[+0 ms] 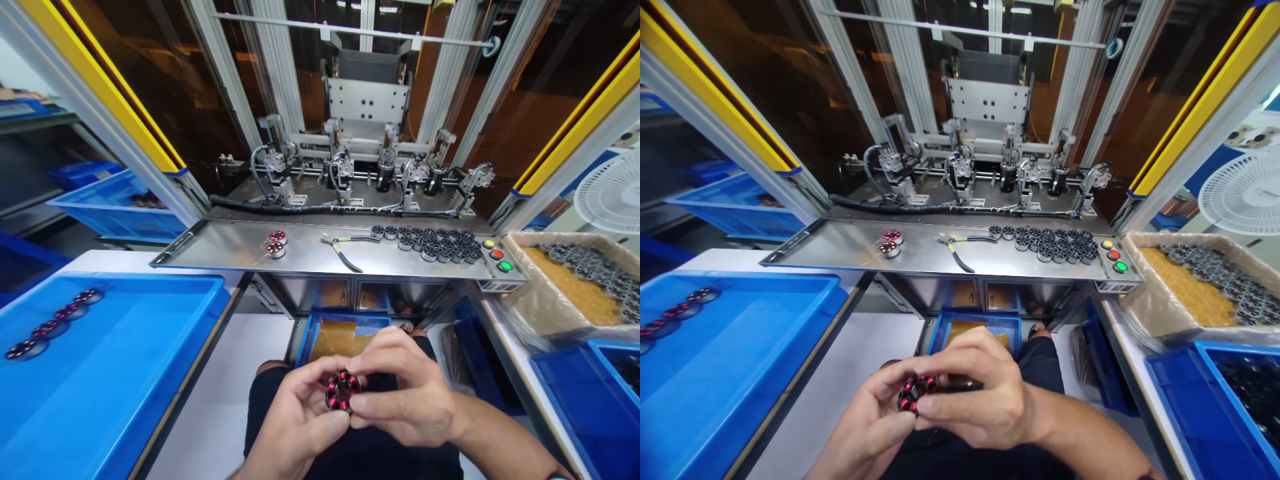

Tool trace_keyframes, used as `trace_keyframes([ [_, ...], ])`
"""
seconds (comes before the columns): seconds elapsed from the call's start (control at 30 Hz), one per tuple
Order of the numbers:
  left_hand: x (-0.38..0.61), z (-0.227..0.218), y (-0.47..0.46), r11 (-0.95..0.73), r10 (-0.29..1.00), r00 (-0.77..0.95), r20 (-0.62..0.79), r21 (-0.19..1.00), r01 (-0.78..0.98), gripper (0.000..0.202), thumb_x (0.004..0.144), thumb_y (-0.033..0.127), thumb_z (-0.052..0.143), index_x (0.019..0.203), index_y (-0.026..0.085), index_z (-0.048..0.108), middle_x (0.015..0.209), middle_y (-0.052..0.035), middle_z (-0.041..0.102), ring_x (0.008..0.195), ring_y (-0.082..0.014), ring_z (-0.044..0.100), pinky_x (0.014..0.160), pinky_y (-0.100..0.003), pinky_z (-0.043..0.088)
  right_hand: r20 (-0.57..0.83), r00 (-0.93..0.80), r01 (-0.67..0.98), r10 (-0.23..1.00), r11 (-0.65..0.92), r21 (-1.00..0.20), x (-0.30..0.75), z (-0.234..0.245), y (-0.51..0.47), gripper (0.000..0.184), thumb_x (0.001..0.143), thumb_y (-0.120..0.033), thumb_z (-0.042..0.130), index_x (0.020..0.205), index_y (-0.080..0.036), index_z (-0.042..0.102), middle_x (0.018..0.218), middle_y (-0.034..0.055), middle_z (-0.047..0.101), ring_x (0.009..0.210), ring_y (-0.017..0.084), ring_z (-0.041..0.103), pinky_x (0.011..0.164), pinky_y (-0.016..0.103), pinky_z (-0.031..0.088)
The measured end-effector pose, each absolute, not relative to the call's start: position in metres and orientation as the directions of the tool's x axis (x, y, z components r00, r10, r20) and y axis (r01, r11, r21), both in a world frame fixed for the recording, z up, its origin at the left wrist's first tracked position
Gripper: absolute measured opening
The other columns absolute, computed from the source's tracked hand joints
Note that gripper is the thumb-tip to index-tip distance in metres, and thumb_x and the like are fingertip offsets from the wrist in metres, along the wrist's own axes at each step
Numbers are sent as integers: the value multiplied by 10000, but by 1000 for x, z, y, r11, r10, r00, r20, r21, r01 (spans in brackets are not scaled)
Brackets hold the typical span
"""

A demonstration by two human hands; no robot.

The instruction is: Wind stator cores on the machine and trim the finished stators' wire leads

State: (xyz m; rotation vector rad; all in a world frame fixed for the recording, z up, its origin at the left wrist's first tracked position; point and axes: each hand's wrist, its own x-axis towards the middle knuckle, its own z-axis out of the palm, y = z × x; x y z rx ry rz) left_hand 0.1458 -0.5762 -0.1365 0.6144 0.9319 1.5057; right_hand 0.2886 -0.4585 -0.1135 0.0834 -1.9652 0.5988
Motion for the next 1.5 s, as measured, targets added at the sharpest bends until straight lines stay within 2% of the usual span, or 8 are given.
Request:
trace_keyframes([
  [0.17,152,-134,-575,-213,927,-355,118,947,-242,389,693,165,836,1047,304,761,1043,-35,741,970,-182,703,824,-207,570,914,-316,-155,255,936,-315,296,-123,-476,195,881,-91,649,1067,-127,697,829,91,707,776,187,606,620,336,562],
  [0.3,157,-139,-575,-409,793,-457,403,908,90,503,712,22,767,1129,299,717,1101,-30,694,1029,-176,678,834,-219,588,835,-261,-154,485,833,-532,289,-124,-494,222,932,-110,595,1128,-175,676,805,66,686,709,162,617,608,325,566],
  [0.47,165,-147,-576,-452,729,-473,495,867,210,539,722,-29,735,1164,276,687,1145,-36,651,993,-170,696,818,-238,611,613,-224,-195,758,581,-790,276,-128,-511,125,963,-201,579,865,-183,655,728,28,612,659,130,592,575,253,512],
  [0.7,150,-148,-575,-221,934,-317,164,964,-151,650,701,340,858,1293,289,593,1221,-86,674,1126,-254,660,941,-303,551,675,-318,-201,665,649,-734,279,-134,-497,157,990,-222,517,877,-177,616,757,40,606,719,145,597,632,270,522],
  [0.83,137,-146,-572,-48,999,-36,39,948,-314,548,787,577,707,1167,186,656,935,-74,681,833,-196,655,783,-287,547,718,-370,-182,589,712,-678,284,-130,-486,159,990,-204,509,885,-165,622,737,49,616,696,150,603,605,267,530],
  [1.13,144,-154,-567,-117,993,-56,103,806,-580,431,889,504,614,1250,270,646,885,-60,698,752,-177,662,652,-264,532,740,-399,-8,542,804,-594,291,-116,-487,132,912,-66,553,880,-155,644,724,47,648,673,145,606,600,257,516],
  [1.27,140,-148,-571,-205,978,-138,155,820,-535,239,865,446,672,1023,277,732,1254,-66,627,988,-212,672,821,-300,549,695,-402,-41,596,747,-664,290,-114,-487,127,897,-59,571,844,-155,635,712,43,640,672,141,608,603,254,510],
  [1.5,142,-144,-573,-223,971,-204,125,777,-588,468,718,527,795,1113,314,660,1163,-45,703,1262,-282,572,997,-345,491,735,-489,-129,470,794,-594,295,-106,-481,148,970,-169,531,872,-154,642,706,52,652,664,142,623,592,254,536],
])
